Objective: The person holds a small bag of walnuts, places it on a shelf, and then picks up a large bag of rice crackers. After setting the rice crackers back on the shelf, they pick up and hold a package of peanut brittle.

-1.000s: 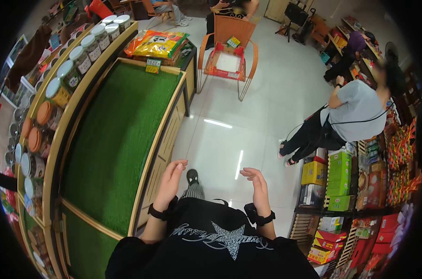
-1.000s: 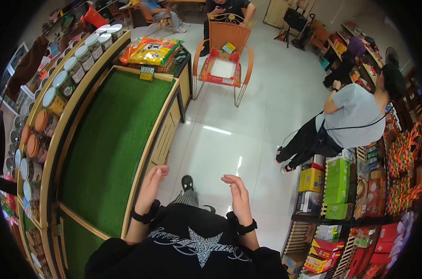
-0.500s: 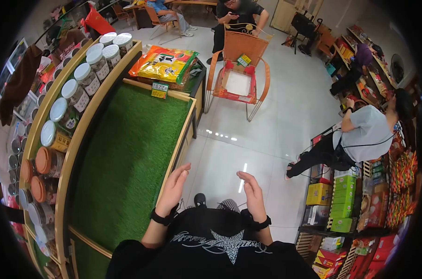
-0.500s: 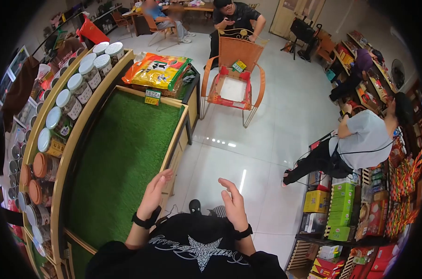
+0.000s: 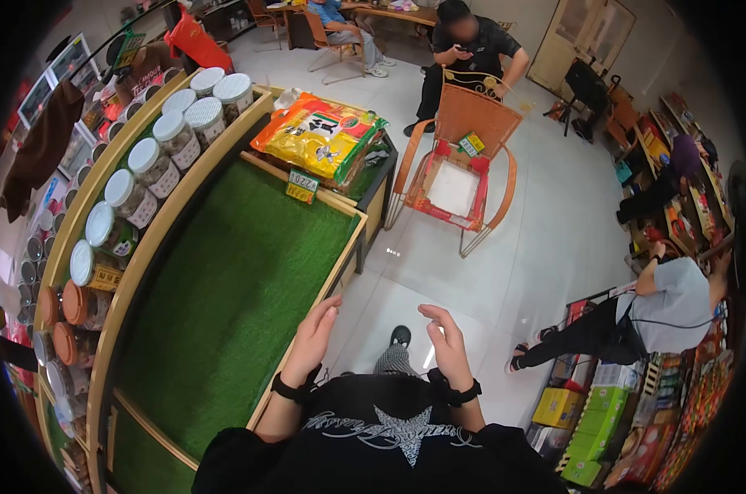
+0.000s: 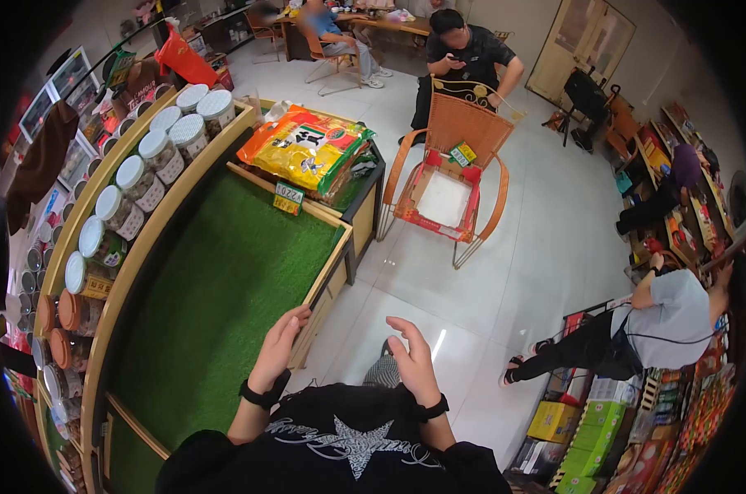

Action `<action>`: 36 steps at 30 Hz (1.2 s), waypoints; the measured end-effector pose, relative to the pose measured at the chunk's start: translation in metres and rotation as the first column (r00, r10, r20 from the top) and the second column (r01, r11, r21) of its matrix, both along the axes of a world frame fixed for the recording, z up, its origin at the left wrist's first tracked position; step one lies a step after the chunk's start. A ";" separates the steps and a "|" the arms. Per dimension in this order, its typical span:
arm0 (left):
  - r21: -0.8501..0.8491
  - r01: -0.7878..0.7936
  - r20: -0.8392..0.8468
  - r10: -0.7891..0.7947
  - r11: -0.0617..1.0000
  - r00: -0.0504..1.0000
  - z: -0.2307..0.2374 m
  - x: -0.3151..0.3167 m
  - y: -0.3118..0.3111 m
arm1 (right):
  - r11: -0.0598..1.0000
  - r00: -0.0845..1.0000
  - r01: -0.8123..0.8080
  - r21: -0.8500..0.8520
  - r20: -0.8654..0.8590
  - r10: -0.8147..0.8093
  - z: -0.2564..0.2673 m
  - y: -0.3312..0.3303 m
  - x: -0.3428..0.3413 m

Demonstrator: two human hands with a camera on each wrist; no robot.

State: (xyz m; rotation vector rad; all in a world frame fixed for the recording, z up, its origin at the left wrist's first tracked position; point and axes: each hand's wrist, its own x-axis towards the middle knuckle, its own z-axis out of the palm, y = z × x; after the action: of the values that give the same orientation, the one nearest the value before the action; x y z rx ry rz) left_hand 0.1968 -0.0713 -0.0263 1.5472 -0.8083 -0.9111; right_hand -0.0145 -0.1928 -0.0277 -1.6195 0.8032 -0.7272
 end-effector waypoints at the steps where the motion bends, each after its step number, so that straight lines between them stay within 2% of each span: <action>1: -0.005 -0.024 0.004 0.024 1.000 1.000 0.003 -0.002 -0.013 | 1.000 1.000 -0.011 -0.004 -0.001 0.011 0.002 -0.013 0.000; 5: -0.095 -0.015 0.008 0.016 0.995 1.000 0.009 -0.011 -0.070 | 0.999 1.000 -0.019 -0.033 0.017 0.019 0.005 -0.073 -0.013; 8: -0.040 0.002 0.118 0.003 0.999 0.993 0.005 -0.015 -0.109 | 1.000 1.000 -0.003 -0.017 0.023 0.003 0.002 -0.115 -0.027; 11: -0.069 0.000 0.096 0.007 0.998 0.995 0.006 -0.024 -0.139 | 1.000 0.999 -0.029 0.007 0.020 0.029 0.003 -0.149 -0.033; 17: -0.019 -0.022 0.134 0.024 1.000 0.991 -0.002 -0.026 -0.166 | 0.995 0.998 -0.057 0.083 0.032 0.055 -0.008 -0.183 -0.020; 19: 0.046 -0.059 0.143 0.052 0.997 0.988 0.000 -0.017 -0.173 | 0.983 0.994 -0.089 0.160 0.070 0.079 -0.017 -0.190 -0.008; 21: 0.023 -0.099 0.153 0.095 0.995 0.984 -0.004 -0.005 -0.181 | 0.976 0.991 -0.134 0.171 0.047 0.128 -0.020 -0.200 0.006; 23: 0.062 -0.128 0.085 0.123 0.990 0.989 0.007 0.007 -0.190 | 0.968 0.984 -0.178 0.178 0.040 0.174 -0.025 -0.213 0.022; 25: 0.056 -0.165 0.095 0.159 0.985 0.983 0.002 0.027 -0.199 | 0.967 0.979 -0.204 0.152 0.024 0.202 -0.023 -0.231 0.044; 28: 0.050 -0.214 0.209 0.199 0.976 0.957 -0.002 0.059 -0.213 | 0.967 0.974 -0.227 0.115 0.000 0.228 -0.011 -0.257 0.080; 33: 0.028 -0.343 0.092 0.339 0.939 0.936 0.007 0.114 -0.236 | 0.960 0.960 -0.279 -0.008 -0.008 0.279 0.005 -0.307 0.140; 34: 0.001 -0.351 0.121 0.348 0.937 0.930 0.008 0.123 -0.239 | 0.958 0.957 -0.284 0.040 0.067 0.281 0.002 -0.314 0.151; 35: -0.023 -0.354 0.150 0.354 0.935 0.923 0.008 0.133 -0.243 | 0.955 0.955 -0.293 0.043 0.067 0.290 -0.002 -0.322 0.161; 36: -0.031 -0.350 0.104 0.352 0.936 0.930 0.010 0.141 -0.246 | 0.951 0.951 -0.301 0.071 0.095 0.294 -0.006 -0.328 0.171</action>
State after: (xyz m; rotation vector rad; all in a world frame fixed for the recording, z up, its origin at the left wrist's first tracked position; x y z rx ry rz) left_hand 0.3374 -0.3171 -0.0165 1.6740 -0.5826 -0.5625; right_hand 0.1565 -0.5204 -0.0339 -1.5786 0.5062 -0.5332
